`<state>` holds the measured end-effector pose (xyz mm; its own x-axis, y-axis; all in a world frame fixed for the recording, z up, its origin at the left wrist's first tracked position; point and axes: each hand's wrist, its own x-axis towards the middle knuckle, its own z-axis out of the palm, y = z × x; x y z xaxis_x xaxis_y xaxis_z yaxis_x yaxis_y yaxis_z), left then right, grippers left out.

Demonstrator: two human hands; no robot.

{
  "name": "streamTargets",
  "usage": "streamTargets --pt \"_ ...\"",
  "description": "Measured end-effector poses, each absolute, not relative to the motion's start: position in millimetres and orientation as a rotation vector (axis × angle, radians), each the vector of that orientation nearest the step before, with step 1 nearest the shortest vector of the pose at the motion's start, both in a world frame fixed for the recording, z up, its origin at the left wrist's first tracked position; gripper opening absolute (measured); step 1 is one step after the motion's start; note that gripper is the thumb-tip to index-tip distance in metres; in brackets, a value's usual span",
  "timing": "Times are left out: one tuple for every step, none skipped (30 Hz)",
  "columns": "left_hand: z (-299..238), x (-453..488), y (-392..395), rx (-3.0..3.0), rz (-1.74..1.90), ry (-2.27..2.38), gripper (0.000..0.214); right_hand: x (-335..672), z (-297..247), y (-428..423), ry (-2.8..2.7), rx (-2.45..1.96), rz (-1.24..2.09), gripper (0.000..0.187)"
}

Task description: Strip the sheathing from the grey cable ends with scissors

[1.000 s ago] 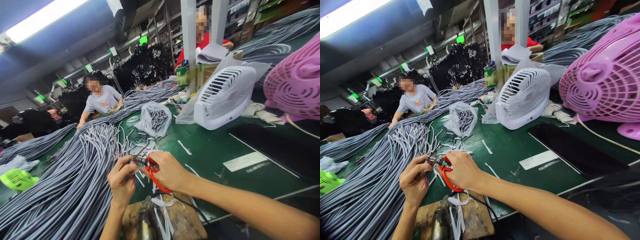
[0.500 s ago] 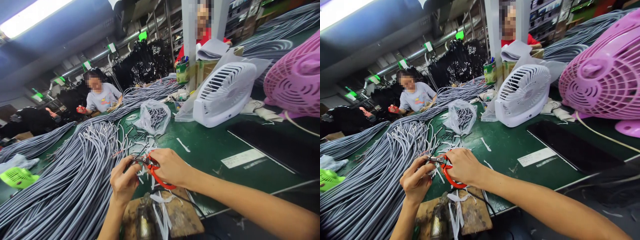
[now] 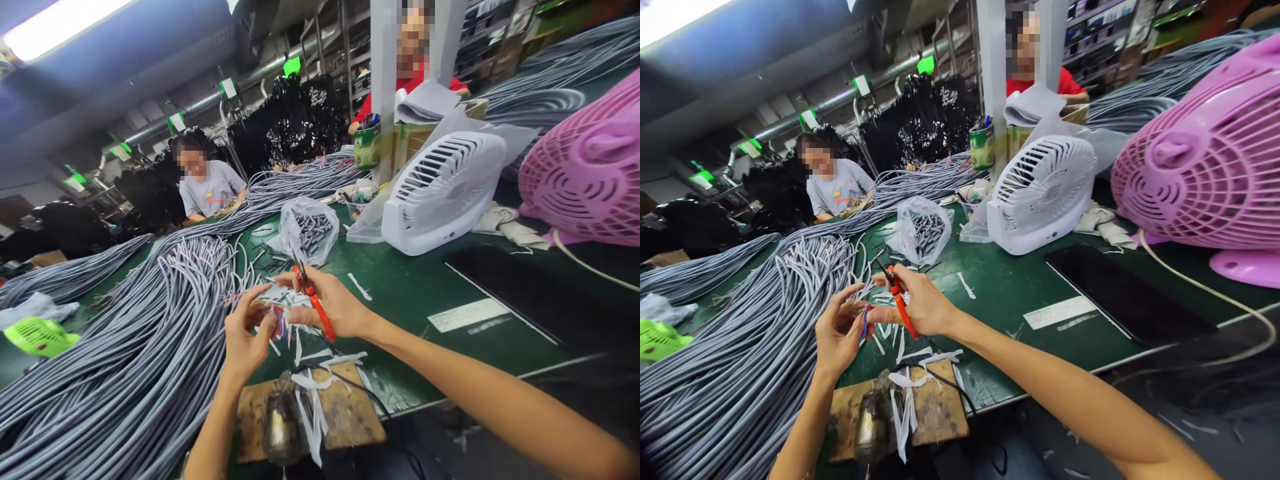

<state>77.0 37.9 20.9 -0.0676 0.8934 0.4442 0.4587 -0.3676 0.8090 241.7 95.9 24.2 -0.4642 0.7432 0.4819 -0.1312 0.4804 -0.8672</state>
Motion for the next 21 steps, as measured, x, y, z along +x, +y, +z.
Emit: streamTargets --pt "21.4 75.2 39.8 1.830 1.328 1.442 0.030 240.2 22.6 95.0 -1.784 -0.532 1.178 0.044" --pt "21.8 72.4 41.9 1.866 1.241 1.444 0.025 238.3 20.8 94.2 -1.798 -0.569 1.198 0.043" --pt "22.1 68.9 43.7 1.904 1.165 1.448 0.018 236.4 18.9 93.6 -1.798 -0.610 1.202 0.043" --pt "22.5 64.9 44.8 1.940 1.112 1.456 0.013 234.8 17.3 93.4 -1.785 -0.638 1.205 0.043" --pt "22.9 60.7 45.1 1.967 1.089 1.469 0.014 233.6 16.2 93.4 -1.761 -0.642 1.220 0.043" --pt "23.5 56.7 44.2 1.981 1.093 1.489 0.018 232.8 15.7 93.7 -1.734 -0.626 1.253 0.043" --pt "24.0 53.3 42.0 1.985 1.118 1.514 0.021 232.5 15.7 94.2 -1.704 -0.605 1.292 0.042" --pt "24.6 50.8 38.7 1.978 1.151 1.541 0.022 232.6 16.1 94.6 -1.675 -0.591 1.326 0.042" --pt "24.9 49.4 34.5 1.971 1.188 1.585 0.021 232.8 16.7 94.9 -1.656 -0.581 1.352 0.041" --pt "25.0 49.0 29.5 1.970 1.228 1.644 0.018 233.2 17.5 94.9 -1.647 -0.572 1.365 0.041" --pt "24.7 49.6 24.3 1.969 1.270 1.715 0.017 233.8 18.3 94.7 -1.646 -0.561 1.368 0.040" --pt "24.2 50.8 19.0 1.962 1.312 1.790 0.017 234.4 19.3 94.2 -1.649 -0.548 1.364 0.040" --pt "23.6 52.2 13.9 1.949 1.355 1.866 0.017 235.3 20.4 93.5 -1.647 -0.536 1.352 0.040" --pt "23.1 53.4 9.0 1.927 1.396 1.938 0.018 236.5 21.8 93.0 -1.639 -0.527 1.337 0.040" --pt "22.9 54.0 4.1 1.898 1.431 2.001 0.018 238.0 23.5 92.5 -1.626 -0.520 1.318 0.040" --pt "23.2 53.8 -0.9 1.865 1.458 2.051 0.019 239.8 25.4 92.4 -1.608 -0.512 1.300 0.040" --pt "24.0 52.9 -6.4 1.836 1.482 2.101 0.018 241.8 27.4 92.5 -1.590 -0.500 1.284 0.040" --pt "25.3 51.4 -12.6 1.812 1.496 2.149 0.018 243.8 29.4 92.9 -1.574 -0.484 1.271 0.040" --pt "27.0 49.7 -19.6 1.799 1.484 2.183 0.018 245.7 31.3 93.4 -1.560 -0.466 1.261 0.040" --pt "28.9 48.2 -27.3 1.796 1.438 2.196 0.019 247.2 32.8 94.1 -1.551 -0.448 1.252 0.040" --pt "30.6 47.1 -35.6 1.801 1.359 2.190 0.021 248.4 33.9 94.7 -1.544 -0.432 1.243 0.040"
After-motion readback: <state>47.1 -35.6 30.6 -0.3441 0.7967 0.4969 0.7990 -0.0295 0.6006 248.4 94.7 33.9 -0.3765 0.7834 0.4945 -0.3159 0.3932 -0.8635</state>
